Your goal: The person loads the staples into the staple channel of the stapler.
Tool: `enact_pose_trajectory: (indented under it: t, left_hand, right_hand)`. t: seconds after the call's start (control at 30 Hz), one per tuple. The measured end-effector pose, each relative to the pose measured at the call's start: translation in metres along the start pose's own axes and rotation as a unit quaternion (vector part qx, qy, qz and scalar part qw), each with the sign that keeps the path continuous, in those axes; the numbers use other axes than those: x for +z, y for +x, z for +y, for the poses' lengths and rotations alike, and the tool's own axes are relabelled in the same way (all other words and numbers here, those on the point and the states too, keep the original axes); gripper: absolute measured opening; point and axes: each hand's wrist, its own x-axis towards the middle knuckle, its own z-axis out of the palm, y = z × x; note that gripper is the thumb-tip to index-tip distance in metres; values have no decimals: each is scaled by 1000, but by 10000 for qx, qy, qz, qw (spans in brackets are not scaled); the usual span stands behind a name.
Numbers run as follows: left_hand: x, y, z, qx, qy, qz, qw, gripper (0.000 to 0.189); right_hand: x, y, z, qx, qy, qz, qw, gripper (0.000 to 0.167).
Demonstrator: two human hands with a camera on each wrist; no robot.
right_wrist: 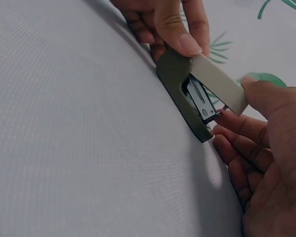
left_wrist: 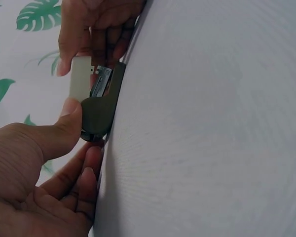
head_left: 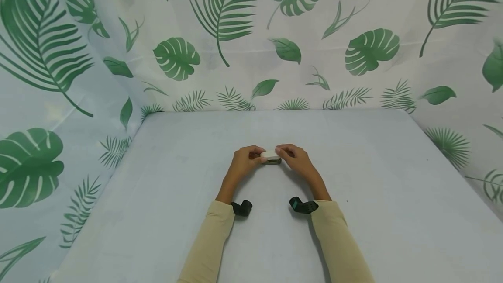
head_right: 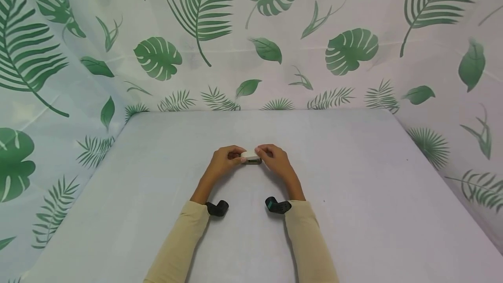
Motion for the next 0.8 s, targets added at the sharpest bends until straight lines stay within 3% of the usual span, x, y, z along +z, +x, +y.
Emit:
enact_pose_trajectory:
  t: [0.33,0.63,0.8]
  left_hand:
    - [-1,3,1,-211,-129,-117,9996,23]
    - [7,3,6,-113,-166,-191,9996,23]
    - [7,4,6,-46,-159,-322,9993,25]
  right_hand:
    - [0,1,3,-174,22,73,9998,43]
    - [-8,-4,7,-506,-27,94,9987,35]
    - [-10,-6,7,-367,-100,86,9992,40]
